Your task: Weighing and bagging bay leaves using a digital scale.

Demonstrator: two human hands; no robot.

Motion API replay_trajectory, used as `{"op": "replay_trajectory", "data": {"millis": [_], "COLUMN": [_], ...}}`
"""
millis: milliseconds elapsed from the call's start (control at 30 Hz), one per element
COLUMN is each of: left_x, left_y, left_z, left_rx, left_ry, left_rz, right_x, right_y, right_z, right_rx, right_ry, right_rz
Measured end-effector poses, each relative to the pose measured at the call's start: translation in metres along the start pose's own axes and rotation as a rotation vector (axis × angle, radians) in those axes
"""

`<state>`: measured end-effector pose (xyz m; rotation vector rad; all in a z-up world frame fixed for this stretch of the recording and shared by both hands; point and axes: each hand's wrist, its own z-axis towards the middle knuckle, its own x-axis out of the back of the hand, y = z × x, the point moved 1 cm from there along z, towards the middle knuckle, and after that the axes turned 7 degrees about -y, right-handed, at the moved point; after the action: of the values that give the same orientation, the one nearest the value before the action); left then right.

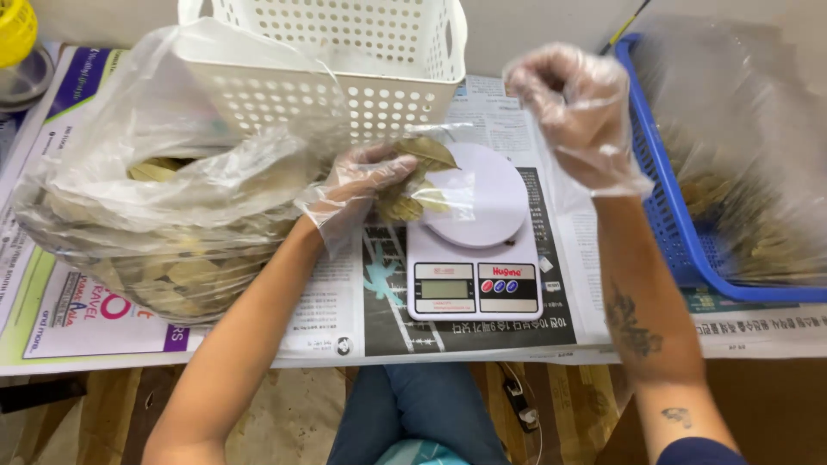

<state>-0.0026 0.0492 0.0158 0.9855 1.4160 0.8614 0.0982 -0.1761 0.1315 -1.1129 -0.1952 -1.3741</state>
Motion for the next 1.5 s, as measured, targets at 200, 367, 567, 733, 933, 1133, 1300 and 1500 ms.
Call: {"op": "replay_trajectory", "data": {"millis": [200,367,567,733,933,1133,1300,1500], "left_x": [-0.005,-0.007,-0.001,-0.009,-0.009,-0.008,-0.005,0.018], "left_y": [-0.002,0.002,-0.042,-0.014,-0.024,-0.009,-0.015,-0.062], "left_z": [-0.009,-0.009,0.018,-0.001,0.002,-0.005,0.001,0.031], "left_rx": [0.037,0.062,0.000,-0.015,-0.037,-0.031,-0.017,-0.342], "left_ry": [-0.258,-0.264,-0.155,-0.156,-0.129,-0.131,-0.136,-0.335], "left_rz": [0.054,-0.060,-0.052,-0.095,-0.059,-0.069,-0.100,-0.174], "right_x": [-0.036,-0.091,-0.121,-0.148,-0.135,-0.130,-0.127,-0.105], "right_y": [0.009,-0.014,0.033,0.116,0.079,0.052,0.048,-0.073], "right_z": [0.112,0.169,0.167,0.169,0.169,0.166,0.187,0.160], "right_rx": [0.053,-0.595,-0.127,-0.273,-0.229,-0.218,-0.278,0.116], "right_ry": [-0.319,-0.977,-1.192,-1.055,-1.114,-1.161,-1.029,-0.872], "right_rz": [-0.324,-0.371,-0.606,-0.528,-0.507,-0.584,-0.577,-0.202]}}
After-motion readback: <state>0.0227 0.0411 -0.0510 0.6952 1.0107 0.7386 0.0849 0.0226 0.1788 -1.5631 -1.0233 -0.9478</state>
